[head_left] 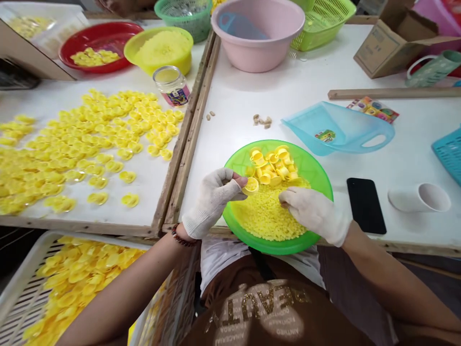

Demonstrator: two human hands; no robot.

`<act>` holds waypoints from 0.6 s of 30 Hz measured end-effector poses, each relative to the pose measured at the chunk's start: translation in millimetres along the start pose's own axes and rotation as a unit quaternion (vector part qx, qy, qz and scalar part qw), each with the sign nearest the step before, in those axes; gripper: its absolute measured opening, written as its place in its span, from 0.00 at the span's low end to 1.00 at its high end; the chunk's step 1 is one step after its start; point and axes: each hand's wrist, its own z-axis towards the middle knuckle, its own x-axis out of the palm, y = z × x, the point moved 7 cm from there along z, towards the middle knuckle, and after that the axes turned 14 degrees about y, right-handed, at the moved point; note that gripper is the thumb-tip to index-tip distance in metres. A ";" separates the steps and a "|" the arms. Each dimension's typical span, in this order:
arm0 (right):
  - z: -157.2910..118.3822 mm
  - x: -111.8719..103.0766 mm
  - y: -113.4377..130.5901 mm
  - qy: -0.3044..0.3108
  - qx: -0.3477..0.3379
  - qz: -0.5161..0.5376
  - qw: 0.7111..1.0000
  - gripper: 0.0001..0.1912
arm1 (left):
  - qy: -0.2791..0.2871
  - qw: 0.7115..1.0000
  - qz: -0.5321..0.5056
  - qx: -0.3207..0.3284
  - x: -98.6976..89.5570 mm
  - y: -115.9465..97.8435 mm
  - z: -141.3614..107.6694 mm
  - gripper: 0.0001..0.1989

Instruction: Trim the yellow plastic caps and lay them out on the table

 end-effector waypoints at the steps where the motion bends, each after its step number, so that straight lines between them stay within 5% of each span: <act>1: -1.5 -8.8 3.4 -0.045 -0.034 0.024 0.998 0.11 | 0.000 1.000 0.021 -0.001 0.7 1.1 0.1 0.17; 6: -14.9 -53.3 25.7 -0.217 -0.180 0.173 0.944 0.09 | 0.045 0.996 0.070 -0.012 20.0 16.1 7.9 0.18; 11: -18.2 -57.3 16.5 -0.253 -0.152 0.238 0.925 0.08 | 0.056 0.998 0.020 -0.018 23.3 14.3 6.3 0.16; 14: -21.9 -44.7 1.4 -0.212 -0.117 0.185 0.953 0.06 | 0.003 0.999 0.033 0.008 -6.7 -0.4 -1.8 0.16; 18: -20.2 -24.4 -18.0 -0.137 -0.071 0.079 0.985 0.09 | -0.166 0.974 0.138 0.071 -95.5 -20.3 -18.6 0.17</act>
